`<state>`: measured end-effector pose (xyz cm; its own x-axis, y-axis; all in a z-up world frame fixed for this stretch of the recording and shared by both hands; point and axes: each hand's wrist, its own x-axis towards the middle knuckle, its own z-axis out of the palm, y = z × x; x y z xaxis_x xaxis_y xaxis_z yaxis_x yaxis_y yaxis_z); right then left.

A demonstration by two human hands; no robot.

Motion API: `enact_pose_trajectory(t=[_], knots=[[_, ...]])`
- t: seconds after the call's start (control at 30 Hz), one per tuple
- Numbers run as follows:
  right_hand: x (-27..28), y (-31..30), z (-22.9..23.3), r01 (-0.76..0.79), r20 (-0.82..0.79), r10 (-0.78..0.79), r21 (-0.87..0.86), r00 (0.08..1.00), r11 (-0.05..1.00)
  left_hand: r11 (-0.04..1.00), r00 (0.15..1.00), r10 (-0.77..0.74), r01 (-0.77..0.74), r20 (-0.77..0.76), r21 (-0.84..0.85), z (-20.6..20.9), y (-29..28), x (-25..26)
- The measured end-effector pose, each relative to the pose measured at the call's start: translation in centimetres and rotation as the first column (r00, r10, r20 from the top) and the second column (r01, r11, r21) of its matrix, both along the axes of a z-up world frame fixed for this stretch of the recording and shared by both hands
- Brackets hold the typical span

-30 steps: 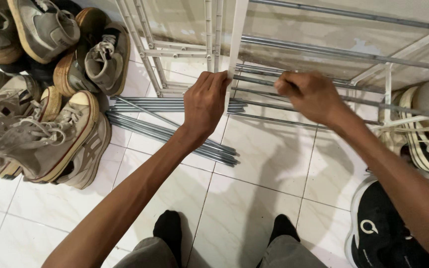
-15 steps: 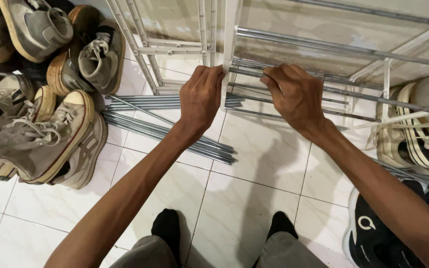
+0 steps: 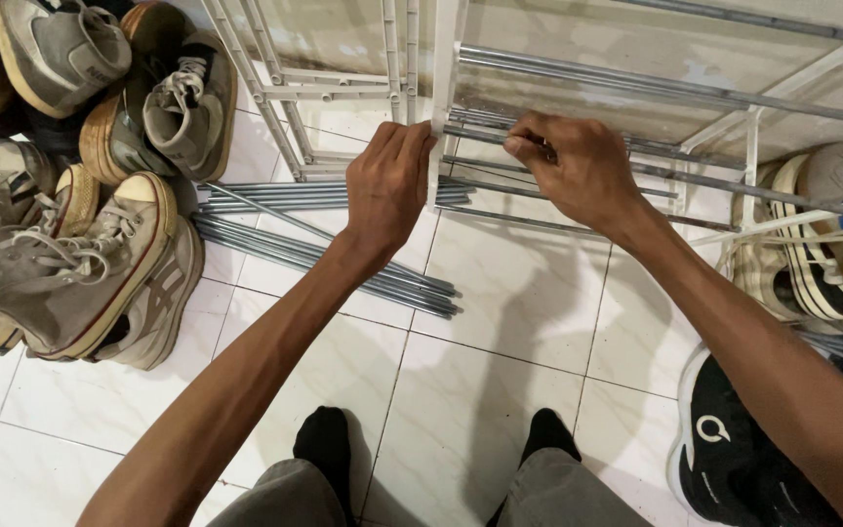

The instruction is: The person inserts metal rods into the slots of a white plastic shoe rack frame. They repeatedly pick up rods from the floor and slide them into the rack to form shelves.

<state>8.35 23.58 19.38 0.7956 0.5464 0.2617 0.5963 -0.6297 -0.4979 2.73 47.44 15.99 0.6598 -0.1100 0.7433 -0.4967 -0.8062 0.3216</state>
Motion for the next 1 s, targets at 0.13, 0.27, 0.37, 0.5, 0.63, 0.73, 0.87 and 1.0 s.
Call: enact_pose_trajectory(t=[0.13, 0.27, 0.37, 0.5, 0.63, 0.73, 0.87, 1.0], knots=[[0.0, 0.5, 0.4, 0.049, -0.096, -0.054, -0.057, 0.994, 0.997, 1.000, 1.000, 0.015, -0.015, -0.018, -0.006, 0.2, 0.0, 0.1], [0.0, 0.9, 0.3, -0.004, 0.036, 0.003, 0.017, 0.999, 1.000, 0.998, 0.997, 0.066, -0.065, -0.050, 0.025, 0.6, -0.1, 0.0], [-0.3, 0.8, 0.5, -0.011, 0.063, 0.006, 0.076, 0.998, 0.997, 0.997, 1.000, 0.015, -0.016, 0.016, 0.075, 1.4, 0.2, -0.5], [-0.9, 0.3, 0.5, 0.109, 0.004, -0.110, 0.112, 0.994, 0.988, 0.978, 0.988, -0.149, 0.139, 0.051, 0.158, 1.7, -0.8, -1.5], [-0.6, -1.1, 0.5, 0.133, 0.219, -0.170, 0.174, 0.961, 0.976, 0.956, 0.979, -0.201, 0.190, 0.027, 0.223, 1.4, -3.2, -0.5], [-1.0, -3.0, 0.7, 0.191, 0.266, -0.228, 0.158, 0.937, 0.969, 0.948, 0.965, -0.253, 0.233, 0.069, 0.216, 1.3, -5.9, 0.5], [-1.8, -6.6, 0.9, 0.254, 0.403, -0.318, 0.205, 0.858, 0.945, 0.929, 0.936, -0.331, 0.302, 0.116, 0.215, 1.2, -10.2, 2.0], [-3.7, -10.6, 0.7, 0.360, 0.474, -0.418, 0.213, 0.775, 0.908, 0.929, 0.921, -0.348, 0.314, 0.176, 0.196, 1.0, -15.0, 3.3]])
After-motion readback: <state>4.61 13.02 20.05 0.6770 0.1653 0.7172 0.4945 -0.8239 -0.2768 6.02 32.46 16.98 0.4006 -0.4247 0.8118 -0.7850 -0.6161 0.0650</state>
